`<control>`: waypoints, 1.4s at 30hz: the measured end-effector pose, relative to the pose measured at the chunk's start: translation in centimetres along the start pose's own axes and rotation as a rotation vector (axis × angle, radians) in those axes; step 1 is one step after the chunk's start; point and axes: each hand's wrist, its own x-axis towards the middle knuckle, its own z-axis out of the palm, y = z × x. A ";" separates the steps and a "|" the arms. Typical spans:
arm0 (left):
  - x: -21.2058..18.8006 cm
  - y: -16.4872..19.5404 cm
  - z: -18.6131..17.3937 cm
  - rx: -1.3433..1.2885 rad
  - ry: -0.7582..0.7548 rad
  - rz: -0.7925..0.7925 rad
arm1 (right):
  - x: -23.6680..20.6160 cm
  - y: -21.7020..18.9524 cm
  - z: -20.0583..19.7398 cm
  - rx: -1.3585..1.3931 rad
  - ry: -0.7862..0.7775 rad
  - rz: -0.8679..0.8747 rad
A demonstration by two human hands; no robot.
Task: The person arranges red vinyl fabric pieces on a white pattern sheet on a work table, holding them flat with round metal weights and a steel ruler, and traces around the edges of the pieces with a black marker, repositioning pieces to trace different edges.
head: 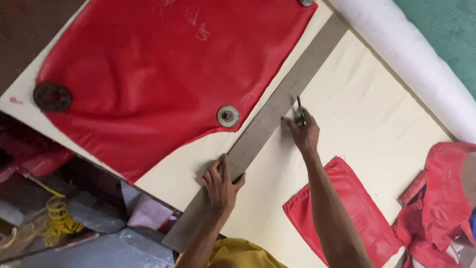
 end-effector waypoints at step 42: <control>1.3 0.4 1.1 0.004 0.087 -0.023 | 3.6 -1.1 3.4 -0.237 0.005 0.095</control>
